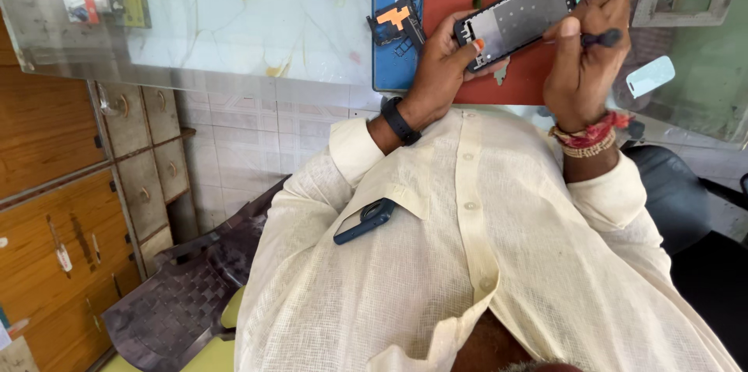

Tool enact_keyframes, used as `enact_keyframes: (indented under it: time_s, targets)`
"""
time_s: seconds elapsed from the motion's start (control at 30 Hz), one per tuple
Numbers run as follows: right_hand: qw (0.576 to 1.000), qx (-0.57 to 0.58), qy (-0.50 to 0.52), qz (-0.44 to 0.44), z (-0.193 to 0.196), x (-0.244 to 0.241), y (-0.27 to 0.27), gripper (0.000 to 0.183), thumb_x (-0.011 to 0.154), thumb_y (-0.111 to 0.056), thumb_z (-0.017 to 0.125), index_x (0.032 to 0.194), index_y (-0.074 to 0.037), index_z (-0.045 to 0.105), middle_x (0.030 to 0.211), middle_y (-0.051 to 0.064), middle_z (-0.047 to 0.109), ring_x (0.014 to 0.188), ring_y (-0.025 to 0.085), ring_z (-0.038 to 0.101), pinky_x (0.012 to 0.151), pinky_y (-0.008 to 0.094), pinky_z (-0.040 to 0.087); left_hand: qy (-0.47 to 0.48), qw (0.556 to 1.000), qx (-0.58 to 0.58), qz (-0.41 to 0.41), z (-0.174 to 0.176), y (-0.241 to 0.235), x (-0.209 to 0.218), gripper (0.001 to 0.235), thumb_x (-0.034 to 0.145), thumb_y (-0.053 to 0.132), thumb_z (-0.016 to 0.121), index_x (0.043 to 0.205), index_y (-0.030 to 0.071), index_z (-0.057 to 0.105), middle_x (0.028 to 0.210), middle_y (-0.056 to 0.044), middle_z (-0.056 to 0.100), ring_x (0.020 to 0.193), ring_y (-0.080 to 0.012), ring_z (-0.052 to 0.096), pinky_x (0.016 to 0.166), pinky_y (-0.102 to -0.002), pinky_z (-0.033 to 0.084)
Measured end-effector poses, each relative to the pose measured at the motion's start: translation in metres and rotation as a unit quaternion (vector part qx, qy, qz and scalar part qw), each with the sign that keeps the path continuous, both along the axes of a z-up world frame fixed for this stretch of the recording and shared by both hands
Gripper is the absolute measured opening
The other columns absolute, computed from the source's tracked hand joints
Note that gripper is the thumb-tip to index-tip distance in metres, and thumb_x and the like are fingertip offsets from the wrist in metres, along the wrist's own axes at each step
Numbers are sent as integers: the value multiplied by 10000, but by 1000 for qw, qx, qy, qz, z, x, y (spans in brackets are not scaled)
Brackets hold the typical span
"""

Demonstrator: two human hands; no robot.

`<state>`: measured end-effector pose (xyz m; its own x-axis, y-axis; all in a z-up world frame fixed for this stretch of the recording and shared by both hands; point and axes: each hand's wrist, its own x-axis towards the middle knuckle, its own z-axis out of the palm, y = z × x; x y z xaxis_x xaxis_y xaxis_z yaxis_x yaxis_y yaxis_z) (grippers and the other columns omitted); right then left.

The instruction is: The person disassembles a smartphone by removing the screen assembly and then uses a screwdriver to unscrew internal components from the phone's frame. The person handles the screen, motherboard, and frame while working at a glass-topped counter.

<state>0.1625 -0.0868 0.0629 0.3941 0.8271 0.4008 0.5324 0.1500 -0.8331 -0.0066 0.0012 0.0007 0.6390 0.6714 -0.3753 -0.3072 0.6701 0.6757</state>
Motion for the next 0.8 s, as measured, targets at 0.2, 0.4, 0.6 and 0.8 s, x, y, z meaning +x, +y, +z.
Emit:
enact_keyframes:
  time_s: [0.2, 0.4, 0.6, 0.8]
  targets:
    - [980, -6, 189, 56, -24, -17, 9, 157, 1175, -70, 558, 1147, 34, 673, 998, 98, 703, 798, 117, 618, 716, 266, 485, -61, 998, -26, 2, -16, 0, -3, 325, 1082, 20, 423, 1402, -37, 440, 1281, -174, 628, 1132, -287, 690, 983, -492, 642]
    - [982, 7, 67, 174, -12, -23, 32, 152, 985, 41, 760, 1121, 36, 694, 1059, 133, 730, 931, 207, 705, 783, 306, 538, -44, 999, -16, 9, -39, -4, -9, 249, 1142, 39, 477, 1382, -2, 529, 1217, -95, 650, 1077, -160, 669, 940, -384, 620]
    - [981, 34, -10, 192, -8, -26, 49, 152, 945, 63, 814, 1061, 29, 723, 1008, 161, 739, 867, 251, 734, 757, 314, 552, -34, 998, -9, 46, -45, -4, -8, 293, 1118, 47, 475, 1406, 29, 523, 1226, -74, 646, 1076, -144, 649, 901, -331, 594]
    - [981, 21, 9, 192, -19, -25, 43, 141, 946, 62, 802, 1057, 29, 723, 993, 150, 739, 837, 234, 729, 741, 308, 555, -52, 998, -13, 43, -40, -7, -5, 319, 1096, 21, 441, 1406, 14, 512, 1272, -91, 637, 1135, -159, 651, 958, -362, 612]
